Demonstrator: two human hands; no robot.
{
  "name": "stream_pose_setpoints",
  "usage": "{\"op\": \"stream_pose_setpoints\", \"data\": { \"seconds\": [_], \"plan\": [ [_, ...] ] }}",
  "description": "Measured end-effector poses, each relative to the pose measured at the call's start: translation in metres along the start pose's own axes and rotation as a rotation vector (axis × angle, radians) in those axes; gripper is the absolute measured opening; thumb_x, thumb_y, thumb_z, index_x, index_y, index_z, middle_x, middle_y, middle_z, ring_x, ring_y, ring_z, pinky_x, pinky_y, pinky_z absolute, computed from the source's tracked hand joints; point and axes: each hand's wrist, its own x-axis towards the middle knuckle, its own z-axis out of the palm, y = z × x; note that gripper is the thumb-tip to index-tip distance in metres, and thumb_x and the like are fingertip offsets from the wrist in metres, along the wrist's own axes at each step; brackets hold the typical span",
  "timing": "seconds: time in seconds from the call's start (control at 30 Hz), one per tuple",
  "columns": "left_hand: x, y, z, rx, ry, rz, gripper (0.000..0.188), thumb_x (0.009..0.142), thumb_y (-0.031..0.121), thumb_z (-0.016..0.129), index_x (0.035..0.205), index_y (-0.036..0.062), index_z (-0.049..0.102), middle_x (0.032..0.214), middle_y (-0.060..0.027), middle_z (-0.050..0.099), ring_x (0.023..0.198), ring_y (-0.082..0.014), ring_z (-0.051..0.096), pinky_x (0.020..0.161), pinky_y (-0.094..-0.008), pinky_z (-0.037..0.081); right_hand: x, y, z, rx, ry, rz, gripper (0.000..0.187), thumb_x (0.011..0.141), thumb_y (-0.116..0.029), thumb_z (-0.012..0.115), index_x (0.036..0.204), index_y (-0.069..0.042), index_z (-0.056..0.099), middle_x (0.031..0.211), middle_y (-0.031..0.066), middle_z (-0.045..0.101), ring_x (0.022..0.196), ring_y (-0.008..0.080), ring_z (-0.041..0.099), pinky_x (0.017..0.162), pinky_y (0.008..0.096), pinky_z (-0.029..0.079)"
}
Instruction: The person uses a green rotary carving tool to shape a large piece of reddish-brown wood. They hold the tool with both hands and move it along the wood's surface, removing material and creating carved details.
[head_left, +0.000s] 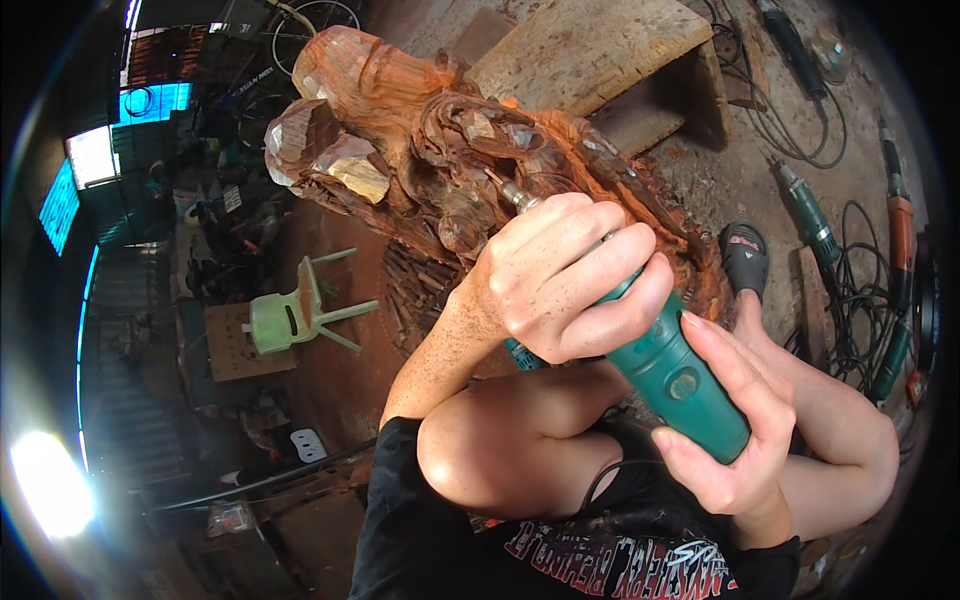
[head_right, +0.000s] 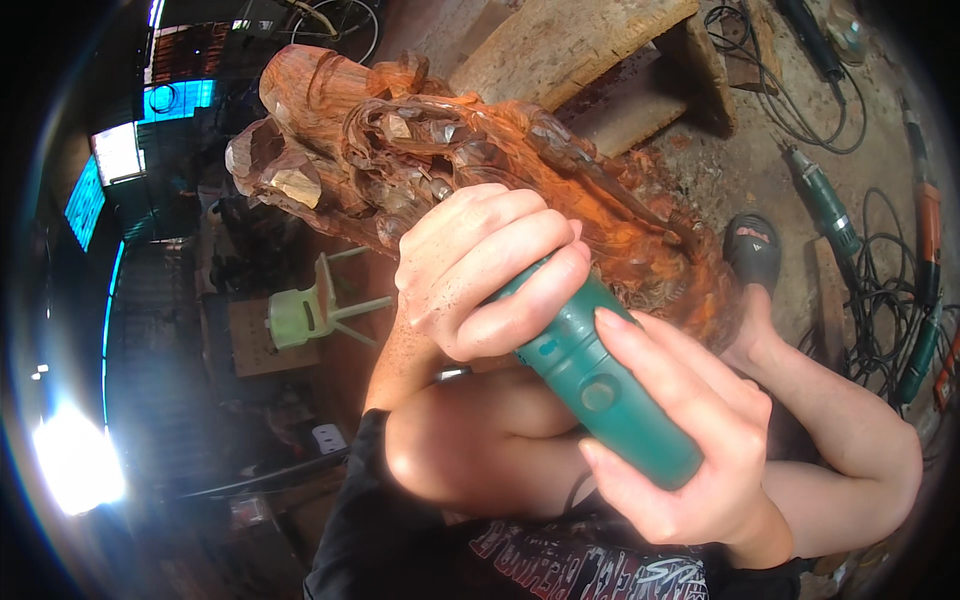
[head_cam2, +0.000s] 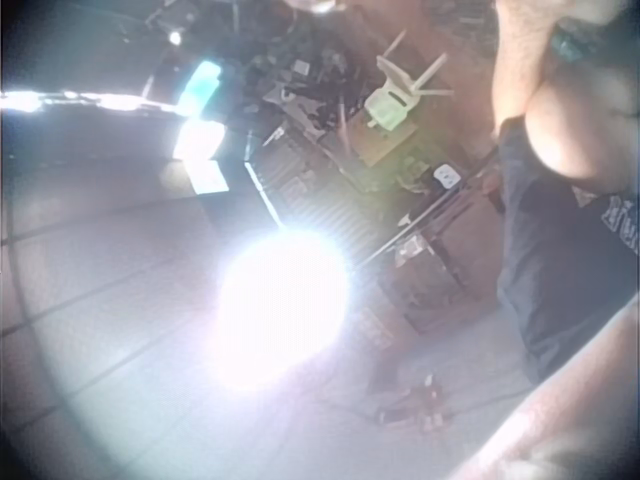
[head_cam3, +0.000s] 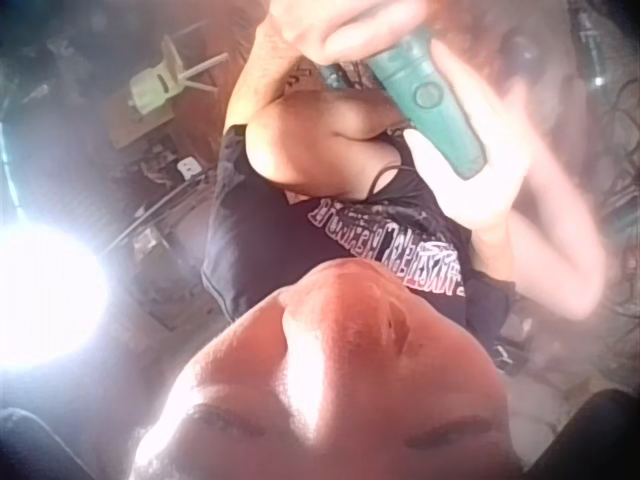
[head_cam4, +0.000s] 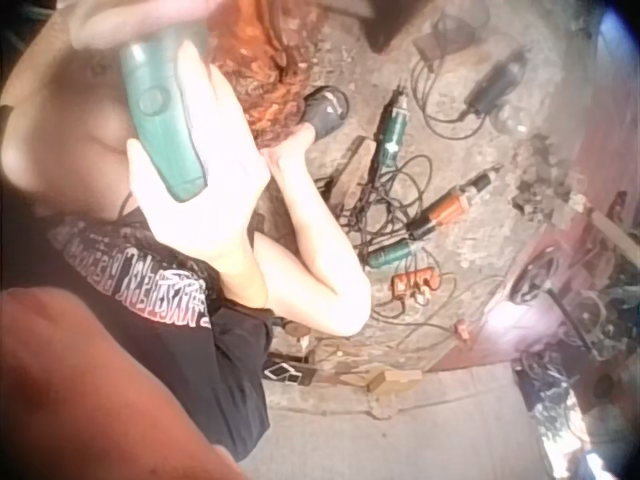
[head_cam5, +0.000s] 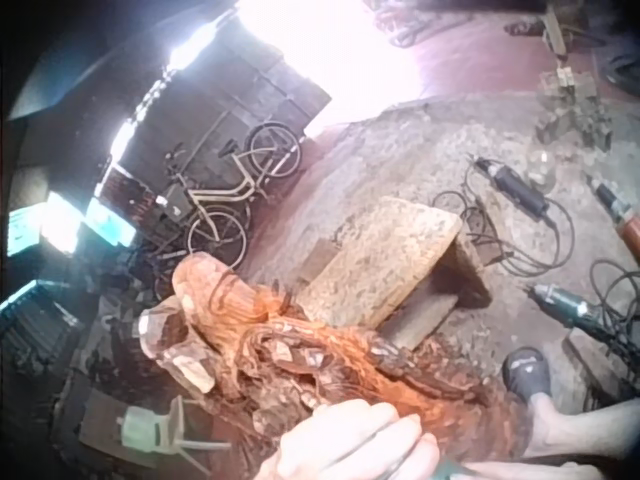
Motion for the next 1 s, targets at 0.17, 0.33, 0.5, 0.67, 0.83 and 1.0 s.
{"op": "stream_pose_setpoints", "data": {
  "seconds": [0.17,0.33,0.5,0.67,0.83,1.0],
  "plan": [
    [-0.005,-0.006,0.008,-0.003,0.091,0.003,0.034,0.075,-0.006,0.088,0.102,0.0039,0.071,0.086,-0.0107,0.07,0.069,-0.0258,0.07,0.061,-0.0361,0.057,0.005,-0.006,0.004,-0.035,0.024,-0.019,0.07,0.069,-0.002,0.083,0.136,0.007,0.069,0.126,0.0323,0.071,0.107,0.0382,0.077,0.092,0.0381,0.061],
    [-0.009,-0.006,0.005,0.034,0.101,-0.041,0.039,0.063,0.019,0.074,0.098,0.0046,0.072,0.093,-0.0121,0.07,0.08,-0.0285,0.07,0.068,-0.0394,0.058,0.011,-0.009,0.0,-0.009,-0.033,0.006,0.074,0.068,-0.007,0.082,0.139,0.01,0.066,0.131,0.0319,0.069,0.117,0.0398,0.072,0.104,0.042,0.053],
    [-0.011,-0.009,0.006,0.06,0.116,-0.051,0.041,0.062,0.019,0.075,0.101,0.0047,0.072,0.094,-0.013,0.07,0.08,-0.0299,0.07,0.069,-0.0406,0.057,0.015,-0.008,0.0,0.004,-0.045,-0.015,0.077,0.067,-0.008,0.082,0.14,0.01,0.066,0.132,0.0326,0.068,0.121,0.0405,0.071,0.108,0.0433,0.051],
    [-0.01,-0.007,0.003,0.066,0.091,-0.086,0.043,0.064,0.02,0.075,0.104,0.0055,0.073,0.096,-0.0129,0.071,0.082,-0.0303,0.07,0.071,-0.0417,0.058,0.018,-0.006,0.001,0.017,-0.027,-0.027,0.075,0.066,-0.007,0.081,0.139,0.008,0.067,0.131,0.0325,0.069,0.118,0.0398,0.072,0.105,0.0416,0.054],
    [-0.014,-0.009,0.006,0.069,0.127,-0.101,0.04,0.068,0.011,0.081,0.106,0.007,0.073,0.099,-0.0107,0.072,0.084,-0.0293,0.071,0.073,-0.0421,0.058,0.02,-0.004,0.004,0.012,-0.002,-0.044,0.073,0.066,-0.006,0.08,0.137,0.008,0.068,0.129,0.0317,0.07,0.112,0.0383,0.075,0.1,0.0394,0.057],
    [-0.013,-0.006,0.009,0.086,0.152,-0.101,0.04,0.07,0.001,0.086,0.107,0.0077,0.072,0.097,-0.009,0.072,0.083,-0.0276,0.071,0.074,-0.0416,0.058,0.018,-0.001,0.007,0.03,0.03,-0.047,0.073,0.066,-0.005,0.08,0.138,0.006,0.069,0.128,0.0305,0.07,0.107,0.0365,0.077,0.093,0.0371,0.06]
  ]
}}
